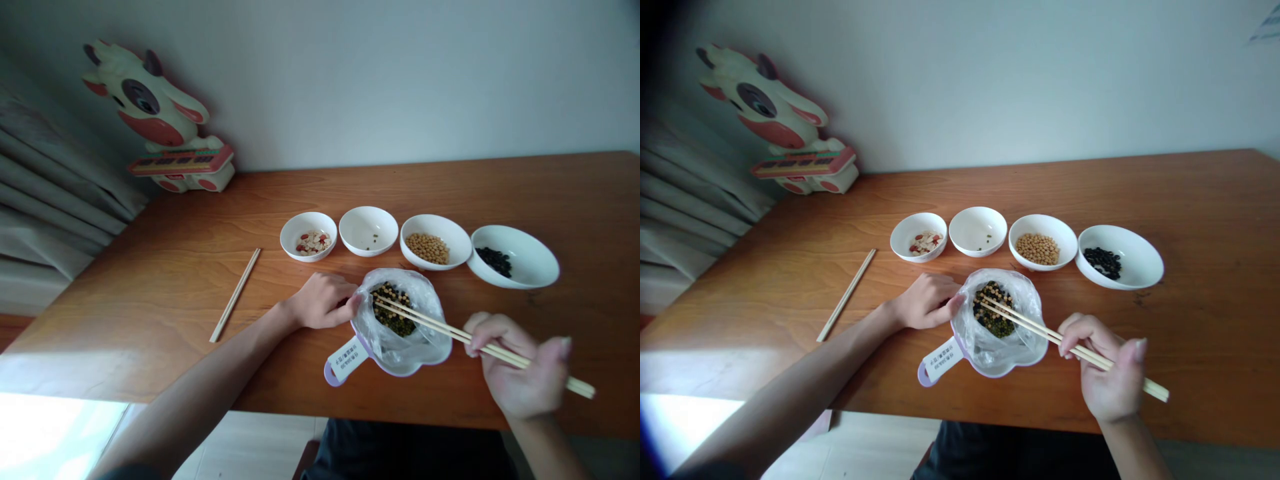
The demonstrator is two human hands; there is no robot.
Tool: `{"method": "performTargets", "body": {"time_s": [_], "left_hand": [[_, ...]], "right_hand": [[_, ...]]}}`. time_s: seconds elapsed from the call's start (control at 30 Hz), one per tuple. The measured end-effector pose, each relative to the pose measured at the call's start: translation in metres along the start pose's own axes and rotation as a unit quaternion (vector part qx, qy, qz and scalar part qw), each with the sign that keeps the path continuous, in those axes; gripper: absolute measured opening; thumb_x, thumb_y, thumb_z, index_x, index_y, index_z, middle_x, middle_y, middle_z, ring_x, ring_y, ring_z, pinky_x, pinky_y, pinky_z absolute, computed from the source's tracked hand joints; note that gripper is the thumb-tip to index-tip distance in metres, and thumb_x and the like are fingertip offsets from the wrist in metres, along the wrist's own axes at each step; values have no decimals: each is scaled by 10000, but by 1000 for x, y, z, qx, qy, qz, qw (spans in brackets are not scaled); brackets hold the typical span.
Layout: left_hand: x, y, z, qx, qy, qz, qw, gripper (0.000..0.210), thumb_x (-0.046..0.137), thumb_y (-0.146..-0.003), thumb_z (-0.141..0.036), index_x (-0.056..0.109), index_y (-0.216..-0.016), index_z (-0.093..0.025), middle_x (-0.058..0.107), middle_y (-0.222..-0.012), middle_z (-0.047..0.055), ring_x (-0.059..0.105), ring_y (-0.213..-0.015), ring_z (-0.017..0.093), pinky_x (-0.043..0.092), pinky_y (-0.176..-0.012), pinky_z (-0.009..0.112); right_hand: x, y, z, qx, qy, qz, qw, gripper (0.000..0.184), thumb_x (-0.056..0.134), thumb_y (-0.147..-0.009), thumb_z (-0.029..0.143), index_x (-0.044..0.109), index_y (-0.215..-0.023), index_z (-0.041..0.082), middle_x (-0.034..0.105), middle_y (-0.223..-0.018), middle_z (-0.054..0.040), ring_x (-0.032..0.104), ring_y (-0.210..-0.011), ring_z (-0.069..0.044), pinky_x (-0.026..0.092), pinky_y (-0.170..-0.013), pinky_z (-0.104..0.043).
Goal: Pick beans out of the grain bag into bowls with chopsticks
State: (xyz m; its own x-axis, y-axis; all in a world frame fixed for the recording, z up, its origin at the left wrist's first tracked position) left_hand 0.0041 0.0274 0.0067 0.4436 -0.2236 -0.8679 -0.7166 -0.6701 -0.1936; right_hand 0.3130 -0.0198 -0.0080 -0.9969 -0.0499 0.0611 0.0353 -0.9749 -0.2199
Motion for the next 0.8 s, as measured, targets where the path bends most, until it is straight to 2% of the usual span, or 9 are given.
{"method": "performTargets", "body": {"time_s": [0.13,0.37,0.53,0.8], "left_hand": [[1,0,0,-3,-3,2,1000,455,321,-1116,-394,509,-754,-192,609,-708,39,540,-640,156,370,-645,307],[2,0,2,-2,-9,2,1000,466,316,-1119,-405,518,-757,-192,609,-709,42,548,-645,160,381,-649,314],[1,0,1,1,-4,1,1000,475,313,-1119,-406,528,-754,-192,613,-704,43,549,-640,159,386,-641,317],[1,0,1,-3,-5,6,1000,485,305,-1121,-416,545,-764,-192,622,-711,48,557,-646,162,397,-649,312]], "right_hand": [[-2,3,-2,-3,5,-7,1000,816,181,-990,778,768,-712,285,553,-622,-77,493,-671,-248,411,-638,-406],[6,3,1,1,17,-9,1000,806,229,-979,795,761,-667,276,553,-604,-75,530,-609,-236,403,-538,-386],[11,2,4,-9,17,-21,1000,737,324,-997,737,765,-646,262,573,-578,-83,531,-574,-226,403,-496,-372],[7,0,4,18,5,-33,999,742,306,-1016,714,766,-642,267,585,-588,-84,538,-586,-215,408,-496,-351]]}}
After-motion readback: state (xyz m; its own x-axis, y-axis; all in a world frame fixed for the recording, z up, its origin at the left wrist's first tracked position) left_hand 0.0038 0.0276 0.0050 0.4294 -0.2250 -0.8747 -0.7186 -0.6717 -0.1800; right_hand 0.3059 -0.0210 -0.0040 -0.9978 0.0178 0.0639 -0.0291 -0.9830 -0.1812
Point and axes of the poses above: each hand's wrist, its own y-axis away from the middle knuckle, its own x-axis out of the palm, z = x × y, the point moved 4 cm from there along -y, towards the middle knuckle
